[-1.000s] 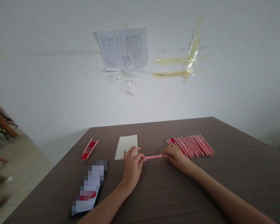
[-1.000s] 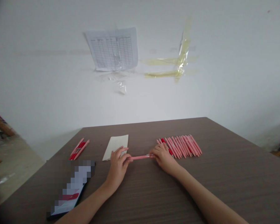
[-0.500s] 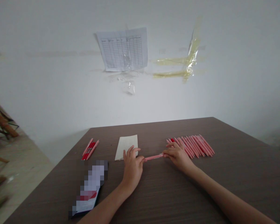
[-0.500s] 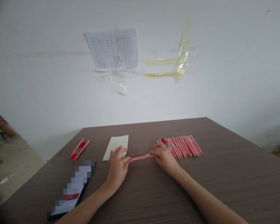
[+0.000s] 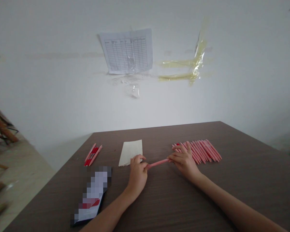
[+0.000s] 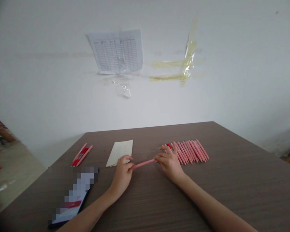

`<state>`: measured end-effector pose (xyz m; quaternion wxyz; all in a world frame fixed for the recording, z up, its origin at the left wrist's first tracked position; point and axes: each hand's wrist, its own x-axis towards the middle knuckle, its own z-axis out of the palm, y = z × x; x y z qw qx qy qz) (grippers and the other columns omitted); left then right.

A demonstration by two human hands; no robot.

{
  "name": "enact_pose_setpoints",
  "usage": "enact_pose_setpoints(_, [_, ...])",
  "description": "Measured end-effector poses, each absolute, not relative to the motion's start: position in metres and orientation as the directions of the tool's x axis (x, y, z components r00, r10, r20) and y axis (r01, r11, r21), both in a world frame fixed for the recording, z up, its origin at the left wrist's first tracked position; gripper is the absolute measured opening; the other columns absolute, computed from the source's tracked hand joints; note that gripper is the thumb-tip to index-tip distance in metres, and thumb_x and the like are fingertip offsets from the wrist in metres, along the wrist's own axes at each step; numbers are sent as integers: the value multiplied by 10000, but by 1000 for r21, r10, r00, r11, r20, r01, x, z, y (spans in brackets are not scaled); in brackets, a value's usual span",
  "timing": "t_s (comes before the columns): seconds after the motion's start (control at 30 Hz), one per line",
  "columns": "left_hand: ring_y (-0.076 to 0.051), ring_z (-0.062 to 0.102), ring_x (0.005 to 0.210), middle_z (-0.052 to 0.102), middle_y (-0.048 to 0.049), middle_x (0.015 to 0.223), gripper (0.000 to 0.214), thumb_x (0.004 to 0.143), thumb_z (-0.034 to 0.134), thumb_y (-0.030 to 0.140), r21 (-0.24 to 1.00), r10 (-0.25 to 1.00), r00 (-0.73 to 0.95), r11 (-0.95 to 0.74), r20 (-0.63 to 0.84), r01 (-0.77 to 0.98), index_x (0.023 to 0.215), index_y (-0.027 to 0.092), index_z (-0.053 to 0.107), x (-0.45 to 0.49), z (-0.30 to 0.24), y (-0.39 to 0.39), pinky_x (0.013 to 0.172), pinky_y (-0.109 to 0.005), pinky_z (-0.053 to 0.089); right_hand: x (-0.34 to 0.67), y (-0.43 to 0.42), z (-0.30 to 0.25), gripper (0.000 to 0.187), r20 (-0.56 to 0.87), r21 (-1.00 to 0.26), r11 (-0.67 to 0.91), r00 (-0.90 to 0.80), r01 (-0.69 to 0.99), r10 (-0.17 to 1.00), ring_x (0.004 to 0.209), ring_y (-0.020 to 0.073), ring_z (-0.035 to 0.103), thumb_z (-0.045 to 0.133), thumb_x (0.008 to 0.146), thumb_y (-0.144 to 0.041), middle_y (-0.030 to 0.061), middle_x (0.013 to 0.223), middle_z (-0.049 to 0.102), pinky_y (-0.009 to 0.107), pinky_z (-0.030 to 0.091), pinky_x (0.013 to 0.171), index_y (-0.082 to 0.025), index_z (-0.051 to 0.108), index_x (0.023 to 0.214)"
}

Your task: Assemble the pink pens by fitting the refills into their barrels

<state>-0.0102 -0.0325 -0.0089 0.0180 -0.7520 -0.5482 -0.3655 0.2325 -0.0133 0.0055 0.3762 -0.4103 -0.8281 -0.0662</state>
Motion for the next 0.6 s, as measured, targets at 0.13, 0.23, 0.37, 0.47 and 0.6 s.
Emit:
enact_pose_setpoints(0.13, [-270,512,1089,593,-71,1073,159,809,651,154,355,792,112,-389,601,850,675,203,721,-11,-8,-31,960,-524,430,233,-11,4,179,677,-197,634,-364,748,640,1126,240,545,540,930,-244,-10,884,747,608,58,1130,-292,712,912])
enact_pose_setpoints(0.23, [-283,492,1135,578,-72,1121,101,820,668,237,338,758,85,-385,647,858,752,239,743,-11,-8,-32,997,-557,397,233,-9,2,158,648,-204,604,-356,771,673,1138,249,530,554,926,-290,16,945,735,587,124,1128,-289,708,961])
enact_pose_setpoints(0.37, [-283,502,1127,577,-74,1132,88,818,677,286,353,745,60,-383,664,854,793,259,757,-10,-12,-32,1002,-559,399,233,-9,1,246,610,-221,581,-354,784,709,1142,257,509,558,925,-353,48,1055,707,577,139,1130,-292,663,1138])
enact_pose_setpoints(0.47, [-285,509,1128,581,-77,1136,98,824,671,299,352,745,57,-380,665,855,806,256,758,-11,-14,-32,1000,-558,400,234,-10,2,265,584,-241,568,-350,787,733,1110,253,514,526,942,-372,50,1045,702,583,136,1125,-289,651,1162])
enact_pose_setpoints(0.6, [-276,516,1122,588,-73,1132,96,828,668,294,351,749,58,-375,660,858,811,255,754,-11,-12,-32,981,-531,419,234,-10,4,200,554,-251,567,-364,784,749,1051,239,533,522,948,-358,27,929,705,581,150,1114,-277,704,968])
